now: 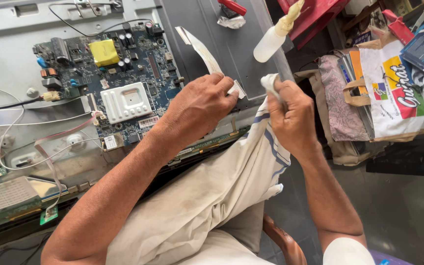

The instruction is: The person works on the back of a television with its rear cover removed, handling the main circuit board and a flat ribbon cable. They press and reseat connectors on the board, peel a label strip, then apply liquid from a squeeze bottle onto the ribbon cable connector and wipe the area with a cloth.

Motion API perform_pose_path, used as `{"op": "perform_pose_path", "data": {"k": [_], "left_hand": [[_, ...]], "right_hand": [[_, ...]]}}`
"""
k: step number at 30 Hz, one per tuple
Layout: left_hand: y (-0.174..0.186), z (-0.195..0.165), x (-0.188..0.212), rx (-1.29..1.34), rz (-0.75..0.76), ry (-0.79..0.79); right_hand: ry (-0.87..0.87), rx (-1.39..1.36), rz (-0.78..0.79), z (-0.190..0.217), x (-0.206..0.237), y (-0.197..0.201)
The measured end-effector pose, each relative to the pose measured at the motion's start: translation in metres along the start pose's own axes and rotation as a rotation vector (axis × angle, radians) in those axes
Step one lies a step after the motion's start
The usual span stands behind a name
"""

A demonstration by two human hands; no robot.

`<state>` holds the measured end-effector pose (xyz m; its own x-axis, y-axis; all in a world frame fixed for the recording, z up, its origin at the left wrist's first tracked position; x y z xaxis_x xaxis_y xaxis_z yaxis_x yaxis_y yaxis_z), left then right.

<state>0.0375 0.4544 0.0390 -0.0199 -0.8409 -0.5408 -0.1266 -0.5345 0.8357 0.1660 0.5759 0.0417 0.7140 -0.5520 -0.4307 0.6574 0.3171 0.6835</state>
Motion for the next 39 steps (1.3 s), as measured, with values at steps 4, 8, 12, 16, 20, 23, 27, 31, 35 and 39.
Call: {"op": "perform_pose_path", "data": {"k": [4, 8, 12, 16, 20, 23, 27, 31, 35, 39], "left_hand": [[0.004, -0.001, -0.001, 0.005, -0.006, -0.021], [0.004, 0.001, -0.001, 0.027, 0.008, -0.008], [0.004, 0.0, -0.001, 0.018, -0.025, -0.014], [0.001, 0.001, -0.001, 0.019, -0.011, -0.002], [0.0, 0.001, 0.0, 0.008, -0.01, -0.007], [0.0, 0.002, 0.0, 0.024, -0.019, -0.003], [0.003, 0.002, -0.001, 0.032, -0.074, -0.014], [-0.003, 0.003, 0.0, 0.068, -0.007, 0.009], [-0.001, 0.002, 0.0, 0.086, -0.036, 0.006], [0.003, 0.003, 0.0, 0.105, -0.062, -0.003]], "right_hand": [[0.249, 0.092, -0.001, 0.014, -0.005, -0.008], [0.3, 0.147, 0.07, 0.014, -0.003, -0.018], [0.357, 0.204, 0.1, 0.017, 0.001, -0.025], [0.392, 0.262, 0.097, 0.022, 0.004, -0.026], [0.389, 0.31, 0.116, 0.024, 0.0, -0.033], [0.39, 0.292, 0.117, 0.024, -0.004, -0.034], [0.382, 0.273, 0.122, 0.024, -0.001, -0.027], [0.418, 0.271, 0.126, 0.026, -0.001, -0.024], [0.421, 0.28, 0.124, 0.026, -0.006, -0.029], [0.436, 0.296, 0.128, 0.03, -0.001, -0.025]]}}
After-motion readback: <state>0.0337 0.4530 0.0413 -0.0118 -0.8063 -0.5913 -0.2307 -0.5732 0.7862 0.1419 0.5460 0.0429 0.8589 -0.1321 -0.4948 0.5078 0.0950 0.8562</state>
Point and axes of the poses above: each hand's wrist, its own x-axis away from the middle knuckle, its own y-axis out of the back of the hand, z = x × y, the point moved 7 cm from there along -x, towards the middle knuckle, and after that the axes turned 5 degrees about -z, right-handed, at the moved point
